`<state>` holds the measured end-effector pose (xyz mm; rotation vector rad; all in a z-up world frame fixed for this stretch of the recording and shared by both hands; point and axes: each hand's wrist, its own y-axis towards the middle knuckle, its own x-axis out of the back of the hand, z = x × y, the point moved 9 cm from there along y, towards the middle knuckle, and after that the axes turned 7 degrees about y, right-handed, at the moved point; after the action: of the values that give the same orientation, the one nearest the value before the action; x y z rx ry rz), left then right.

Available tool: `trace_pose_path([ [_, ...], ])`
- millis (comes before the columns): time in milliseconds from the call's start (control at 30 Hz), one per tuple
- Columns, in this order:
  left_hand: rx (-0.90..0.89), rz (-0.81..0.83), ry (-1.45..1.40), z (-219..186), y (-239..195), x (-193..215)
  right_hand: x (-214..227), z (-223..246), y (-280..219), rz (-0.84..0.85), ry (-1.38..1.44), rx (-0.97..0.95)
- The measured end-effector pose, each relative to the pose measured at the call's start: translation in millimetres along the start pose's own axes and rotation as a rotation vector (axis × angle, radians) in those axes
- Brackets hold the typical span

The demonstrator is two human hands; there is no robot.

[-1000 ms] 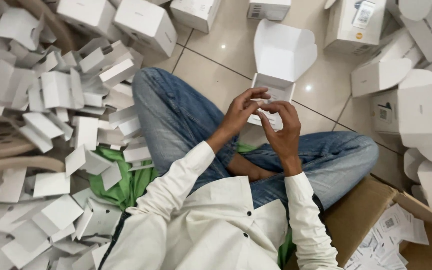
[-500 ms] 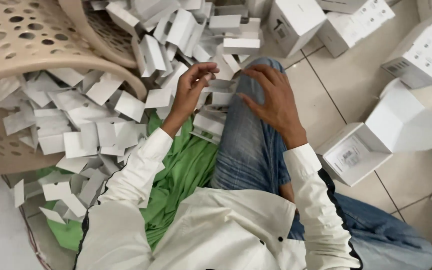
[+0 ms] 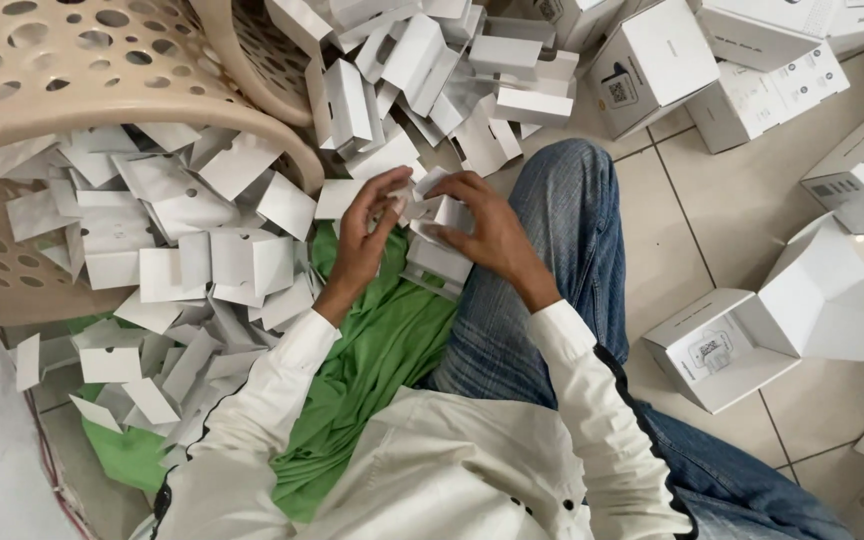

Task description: The person places informational pamphlets into product boxes for electronic devices.

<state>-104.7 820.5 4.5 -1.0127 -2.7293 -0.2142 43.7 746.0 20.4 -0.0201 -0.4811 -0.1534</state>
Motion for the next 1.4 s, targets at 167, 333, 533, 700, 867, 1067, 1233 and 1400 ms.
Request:
trace_pose_path([
  [167, -0.08, 0.028, -0.027, -49, 9, 0, 13, -35, -32, -0.108, 0.751, 0.07],
  [333, -0.098, 0.233, 0.06, -65, 12, -50, 53, -50, -83, -0.25, 1.25, 0.09],
  [533, -0.279, 0.252, 0.074, -117, 24, -109, 129, -42, -156, -0.459, 1.236, 0.107],
  [700, -0.347, 0.565, 0.103, -154, 34, -199, 202, -61, -253, -0.741, 0.778, -0.032],
  [867, -0.313, 0.886, 0.138, -136, 18, -332, 245, -57, -342, -0.74, 0.351, -0.301],
  [1067, -0.42, 1.102, 0.362, -131, -18, -453, 262, -98, -421, -0.791, 0.051, -0.527],
  [1233, -0.546, 1.074, 0.519, -120, -15, -494, 264, -137, -434, -0.791, -0.048, -0.605],
  [1400, -0.703, 1.0, 0.526, -107, -11, -508, 262, -161, -428, -0.791, -0.201, -0.58],
])
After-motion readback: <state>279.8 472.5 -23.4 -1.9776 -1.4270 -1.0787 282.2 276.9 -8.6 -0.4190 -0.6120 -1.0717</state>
